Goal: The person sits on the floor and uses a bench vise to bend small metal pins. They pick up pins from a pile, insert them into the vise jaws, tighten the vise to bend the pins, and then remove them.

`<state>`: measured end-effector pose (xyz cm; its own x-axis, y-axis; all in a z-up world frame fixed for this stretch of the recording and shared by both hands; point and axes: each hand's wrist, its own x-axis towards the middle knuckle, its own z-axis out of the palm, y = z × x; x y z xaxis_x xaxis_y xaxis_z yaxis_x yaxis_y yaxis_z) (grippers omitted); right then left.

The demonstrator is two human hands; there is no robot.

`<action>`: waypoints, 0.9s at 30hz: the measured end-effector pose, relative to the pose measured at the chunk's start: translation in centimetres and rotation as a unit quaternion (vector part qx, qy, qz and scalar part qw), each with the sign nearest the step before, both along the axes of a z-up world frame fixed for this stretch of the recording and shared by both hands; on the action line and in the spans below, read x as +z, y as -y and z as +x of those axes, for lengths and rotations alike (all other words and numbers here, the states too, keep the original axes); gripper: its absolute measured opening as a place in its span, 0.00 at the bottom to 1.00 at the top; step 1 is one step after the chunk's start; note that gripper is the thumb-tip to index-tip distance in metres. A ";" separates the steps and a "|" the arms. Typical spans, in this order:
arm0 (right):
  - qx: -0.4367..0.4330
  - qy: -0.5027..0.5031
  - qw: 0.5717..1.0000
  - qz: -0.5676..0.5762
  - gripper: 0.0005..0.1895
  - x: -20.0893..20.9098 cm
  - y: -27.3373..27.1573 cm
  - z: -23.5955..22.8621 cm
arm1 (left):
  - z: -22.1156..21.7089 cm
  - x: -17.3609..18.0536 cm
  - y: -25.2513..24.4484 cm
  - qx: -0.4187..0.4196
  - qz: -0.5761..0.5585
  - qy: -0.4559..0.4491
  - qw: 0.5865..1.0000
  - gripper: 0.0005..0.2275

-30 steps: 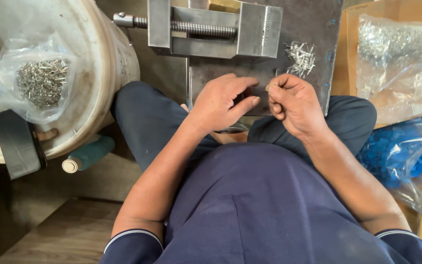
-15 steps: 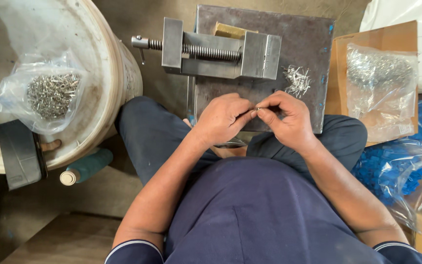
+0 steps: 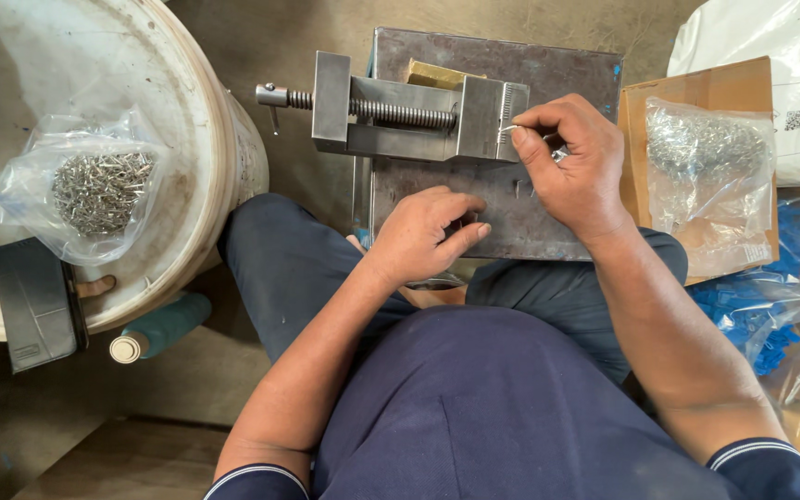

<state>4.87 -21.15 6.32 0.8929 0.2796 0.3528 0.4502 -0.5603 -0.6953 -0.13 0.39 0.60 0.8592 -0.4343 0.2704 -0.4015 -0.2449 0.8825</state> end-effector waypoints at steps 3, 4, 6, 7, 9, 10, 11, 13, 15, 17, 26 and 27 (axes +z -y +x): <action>-0.003 0.002 1.000 -0.008 0.04 -0.1 -0.1 0.0 | 0.0 0.0 -0.1 -0.003 -0.003 0.000 1.000 0.11; -0.002 0.004 1.000 -0.013 0.03 -0.1 -0.1 0.0 | 0.1 0.0 -0.1 -0.003 -0.006 -0.001 1.000 0.11; -0.002 0.007 1.000 -0.023 0.03 -0.1 -0.1 0.0 | 0.0 0.0 -0.1 -0.006 -0.012 -0.003 1.000 0.11; -0.002 0.007 1.000 -0.022 0.03 -0.1 -0.1 0.0 | 0.1 0.0 -0.1 -0.003 -0.010 -0.005 1.000 0.11; -0.001 0.007 1.000 -0.019 0.03 -0.1 -0.1 0.1 | 0.1 0.0 0.0 0.003 -0.007 -0.009 1.000 0.11; -0.003 0.003 1.000 -0.020 0.03 0.0 -0.2 0.1 | 0.0 0.1 0.0 0.001 -0.008 -0.005 1.000 0.11; -0.004 0.000 1.000 -0.020 0.03 0.1 -0.3 0.1 | 0.0 0.1 -0.1 -0.002 -0.009 -0.001 1.000 0.11; -0.006 -0.001 1.000 -0.030 0.03 0.2 -0.3 0.0 | 0.1 0.1 -0.1 -0.004 -0.011 0.001 1.000 0.11; -0.009 0.004 0.999 -0.051 0.03 0.3 -0.3 0.0 | 0.0 0.1 -0.1 -0.002 -0.012 -0.001 1.000 0.11; -0.009 0.003 0.998 -0.056 0.04 0.2 -0.1 -0.1 | 0.0 0.1 -0.1 0.002 -0.009 -0.009 1.000 0.11; -0.055 -0.057 0.997 -0.011 0.05 -2.0 3.6 -3.3 | -0.1 -0.4 0.1 0.008 0.014 0.020 1.000 0.11; -0.068 -0.071 0.995 -0.015 0.05 -2.5 4.3 -3.6 | 0.0 -0.7 0.1 0.006 0.022 0.026 0.999 0.11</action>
<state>1.22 -25.42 3.78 0.9634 0.1617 0.2136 0.2674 -0.6305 -0.7286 -0.09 0.26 -0.13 0.8493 -0.4371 0.2961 -0.4441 -0.2881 0.8484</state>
